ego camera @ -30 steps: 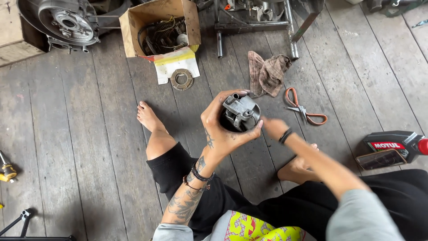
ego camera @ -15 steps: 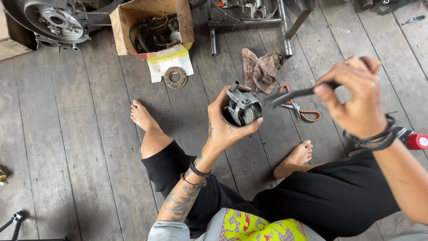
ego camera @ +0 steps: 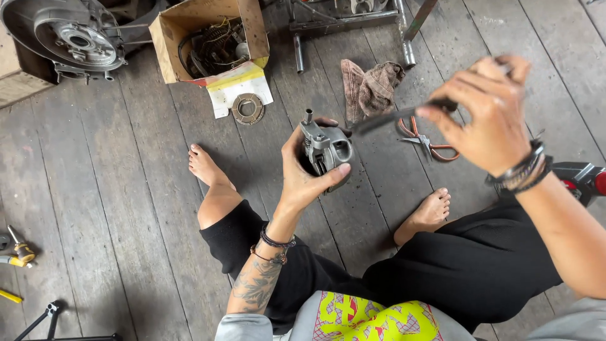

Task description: Cleaning a motorcycle engine component using a brush and a cloth to remove dirt and grime.

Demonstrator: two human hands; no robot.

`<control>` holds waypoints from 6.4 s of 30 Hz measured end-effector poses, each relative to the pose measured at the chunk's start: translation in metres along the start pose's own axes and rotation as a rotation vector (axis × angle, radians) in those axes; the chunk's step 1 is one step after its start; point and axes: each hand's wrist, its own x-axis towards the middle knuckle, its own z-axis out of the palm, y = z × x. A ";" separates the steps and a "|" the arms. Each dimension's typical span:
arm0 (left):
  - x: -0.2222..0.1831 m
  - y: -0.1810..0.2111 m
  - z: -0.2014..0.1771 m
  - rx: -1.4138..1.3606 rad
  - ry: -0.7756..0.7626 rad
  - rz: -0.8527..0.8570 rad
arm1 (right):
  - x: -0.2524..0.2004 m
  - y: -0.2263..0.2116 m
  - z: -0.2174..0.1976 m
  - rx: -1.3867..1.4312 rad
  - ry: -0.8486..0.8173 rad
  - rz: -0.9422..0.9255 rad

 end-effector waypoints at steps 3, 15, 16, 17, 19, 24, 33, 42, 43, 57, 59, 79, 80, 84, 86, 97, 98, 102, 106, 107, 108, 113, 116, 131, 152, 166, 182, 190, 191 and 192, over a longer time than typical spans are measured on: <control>-0.002 0.005 0.003 -0.064 0.001 -0.005 | -0.006 0.025 0.004 0.046 -0.094 0.153; -0.011 -0.036 -0.016 -0.507 0.368 -0.277 | -0.032 -0.012 0.154 0.716 -0.935 0.260; -0.010 -0.032 -0.018 -0.507 0.368 -0.283 | -0.037 -0.023 0.172 0.719 -0.938 0.265; -0.009 -0.028 -0.020 -0.529 0.378 -0.318 | -0.042 -0.034 0.190 0.764 -0.916 0.293; -0.005 -0.018 -0.022 -0.550 0.394 -0.358 | -0.065 -0.050 0.242 0.813 -0.898 0.323; -0.004 -0.010 -0.024 -0.586 0.433 -0.363 | -0.233 -0.074 0.426 0.810 -0.819 0.953; -0.011 -0.024 -0.027 -0.596 0.365 -0.335 | -0.253 -0.077 0.418 0.872 -0.780 1.221; -0.022 -0.037 -0.028 -0.660 0.250 -0.371 | -0.056 -0.007 0.233 1.607 -0.709 0.745; -0.019 -0.036 -0.028 -0.659 0.248 -0.365 | -0.045 -0.003 0.207 1.605 -0.707 0.740; 0.002 -0.024 -0.005 -0.778 0.277 -0.639 | 0.000 -0.030 -0.030 0.363 -0.120 0.015; 0.006 -0.015 0.002 -0.676 0.417 -0.702 | 0.012 -0.057 -0.046 0.225 -0.058 -0.054; 0.004 -0.016 0.000 -0.702 0.596 -0.555 | -0.001 -0.076 -0.021 0.104 0.017 -0.080; 0.006 -0.014 0.001 -0.717 0.670 -0.605 | -0.001 -0.072 -0.022 0.087 0.010 -0.073; 0.008 -0.004 0.004 -0.701 0.734 -0.717 | -0.001 -0.068 -0.022 0.077 0.035 -0.029; 0.006 -0.007 0.003 -0.686 0.704 -0.699 | 0.002 -0.070 -0.025 0.111 0.009 -0.068; 0.003 -0.027 -0.003 -1.088 0.254 -0.492 | 0.004 -0.060 -0.029 0.203 0.020 -0.151; 0.004 -0.029 -0.006 -1.198 0.305 -0.540 | 0.000 -0.053 -0.026 0.042 0.000 -0.154; 0.004 -0.023 -0.007 -1.232 0.459 -0.604 | -0.006 -0.046 -0.025 0.113 0.039 -0.093; 0.001 -0.026 -0.001 -1.275 0.430 -0.638 | 0.005 -0.061 -0.047 0.132 0.067 -0.153; 0.002 -0.028 -0.002 -1.244 0.466 -0.690 | 0.000 -0.055 -0.042 0.103 0.063 -0.141; 0.004 -0.029 -0.002 -1.212 0.499 -0.734 | -0.002 -0.046 -0.038 0.073 0.065 -0.136; 0.008 -0.021 0.006 -1.139 0.465 -0.689 | 0.004 -0.053 -0.054 -0.025 0.114 -0.209; 0.011 -0.024 0.007 -1.056 0.490 -0.737 | -0.003 -0.043 -0.042 -0.062 0.141 -0.222; 0.014 -0.022 0.018 -0.652 0.624 -0.792 | 0.005 -0.039 -0.075 0.014 0.167 -0.267; 0.067 -0.008 0.056 -0.222 -0.133 -0.379 | -0.050 0.016 -0.097 0.222 -0.123 0.120; 0.075 -0.018 0.098 -0.038 -0.165 -0.969 | -0.065 -0.003 -0.111 0.172 -0.110 0.193; 0.055 -0.025 0.100 0.086 -0.061 -0.525 | -0.079 -0.013 -0.112 0.059 -0.056 0.145; 0.057 -0.028 0.095 0.041 -0.024 -0.432 | -0.071 -0.030 -0.119 -0.112 -0.026 0.135; 0.058 -0.029 0.095 -0.042 0.023 -0.407 | -0.071 -0.031 -0.119 -0.176 -0.022 0.173; 0.059 -0.031 0.095 -0.126 0.071 -0.382 | -0.072 -0.031 -0.120 -0.241 -0.019 0.210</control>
